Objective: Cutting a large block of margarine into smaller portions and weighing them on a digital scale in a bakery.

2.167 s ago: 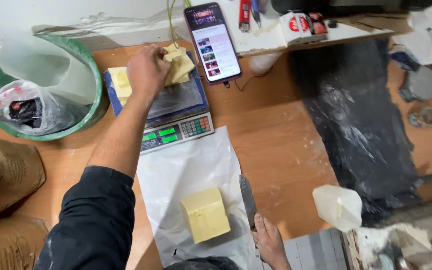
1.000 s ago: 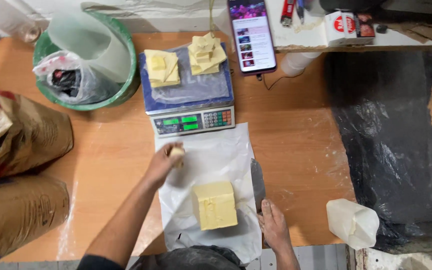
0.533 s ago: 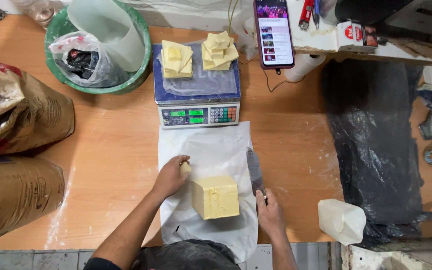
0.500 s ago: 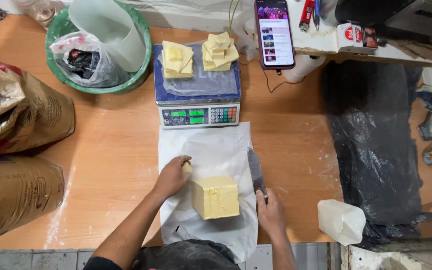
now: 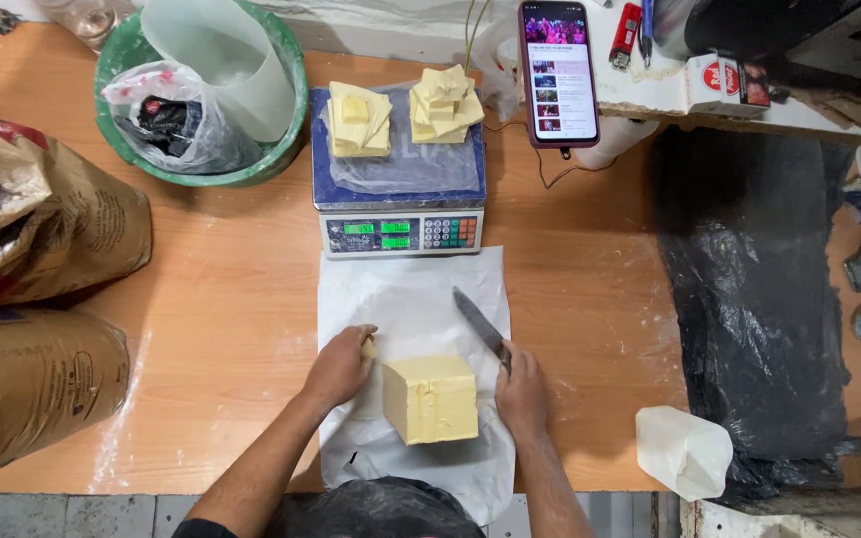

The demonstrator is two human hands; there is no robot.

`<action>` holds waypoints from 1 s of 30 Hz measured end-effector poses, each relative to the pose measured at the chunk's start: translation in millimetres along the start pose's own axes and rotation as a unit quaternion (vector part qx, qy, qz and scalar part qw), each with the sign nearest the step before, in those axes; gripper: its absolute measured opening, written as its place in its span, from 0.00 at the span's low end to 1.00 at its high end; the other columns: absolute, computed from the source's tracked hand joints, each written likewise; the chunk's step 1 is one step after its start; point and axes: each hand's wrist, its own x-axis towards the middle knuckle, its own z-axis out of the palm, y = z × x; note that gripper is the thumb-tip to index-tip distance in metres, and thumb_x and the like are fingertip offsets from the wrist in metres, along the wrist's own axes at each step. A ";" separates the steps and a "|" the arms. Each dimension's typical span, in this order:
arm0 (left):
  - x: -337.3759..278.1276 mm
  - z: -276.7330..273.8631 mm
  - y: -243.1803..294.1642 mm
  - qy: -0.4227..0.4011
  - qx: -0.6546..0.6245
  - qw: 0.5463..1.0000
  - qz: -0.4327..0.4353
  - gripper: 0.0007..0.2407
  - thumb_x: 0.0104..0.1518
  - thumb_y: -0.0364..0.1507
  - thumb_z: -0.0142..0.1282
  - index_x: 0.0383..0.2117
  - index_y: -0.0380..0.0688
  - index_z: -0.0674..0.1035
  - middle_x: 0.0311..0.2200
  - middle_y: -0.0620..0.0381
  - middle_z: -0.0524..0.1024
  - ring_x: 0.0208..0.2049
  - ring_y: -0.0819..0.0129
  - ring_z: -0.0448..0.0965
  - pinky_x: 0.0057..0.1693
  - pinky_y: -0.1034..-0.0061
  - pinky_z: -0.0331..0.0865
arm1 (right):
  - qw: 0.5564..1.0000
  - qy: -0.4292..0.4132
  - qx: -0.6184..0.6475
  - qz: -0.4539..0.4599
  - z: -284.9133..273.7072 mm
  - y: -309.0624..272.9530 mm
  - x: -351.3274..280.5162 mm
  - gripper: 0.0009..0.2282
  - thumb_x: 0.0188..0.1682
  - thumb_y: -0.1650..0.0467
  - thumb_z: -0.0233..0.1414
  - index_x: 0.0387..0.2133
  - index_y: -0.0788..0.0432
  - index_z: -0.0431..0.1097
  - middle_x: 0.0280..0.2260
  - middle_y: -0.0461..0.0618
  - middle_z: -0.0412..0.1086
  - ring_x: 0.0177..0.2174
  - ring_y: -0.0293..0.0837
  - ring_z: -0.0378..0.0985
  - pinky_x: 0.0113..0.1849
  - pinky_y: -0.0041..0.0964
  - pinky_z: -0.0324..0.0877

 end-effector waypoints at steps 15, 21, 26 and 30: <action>126.2 -31.1 39.2 0.157 0.070 0.970 0.172 0.15 0.54 0.32 0.60 0.47 0.43 0.79 0.45 0.42 0.78 0.46 0.45 0.77 0.50 0.55 0.71 | 0.989 -0.025 -0.034 -0.140 -10.1 -17.2 126.3 0.14 0.49 0.66 0.55 0.46 0.58 0.72 0.46 0.56 0.71 0.48 0.58 0.73 0.49 0.51 0.69; 237.7 -111.9 139.3 0.307 0.000 0.911 0.274 0.14 0.56 0.28 0.63 0.47 0.39 0.80 0.44 0.41 0.77 0.45 0.42 0.77 0.50 0.55 0.73 | 0.984 0.041 0.093 -0.143 -55.0 -132.6 269.0 0.16 0.52 0.72 0.53 0.55 0.58 0.66 0.53 0.58 0.70 0.51 0.57 0.74 0.50 0.47 0.71; 275.7 -125.2 160.0 0.316 -0.011 0.895 0.314 0.14 0.54 0.28 0.63 0.47 0.41 0.81 0.46 0.45 0.77 0.46 0.45 0.78 0.51 0.57 0.73 | 0.950 0.118 0.113 -0.267 -43.3 -156.8 338.3 0.20 0.51 0.75 0.55 0.58 0.62 0.65 0.55 0.61 0.67 0.55 0.60 0.70 0.55 0.48 0.67; 281.5 -112.5 147.2 0.310 0.003 0.900 0.305 0.11 0.58 0.28 0.62 0.46 0.41 0.81 0.46 0.46 0.76 0.47 0.46 0.77 0.52 0.58 0.72 | 0.945 0.134 0.097 -0.283 -38.1 -162.3 348.4 0.15 0.51 0.74 0.59 0.52 0.59 0.70 0.50 0.56 0.70 0.52 0.57 0.73 0.54 0.47 0.68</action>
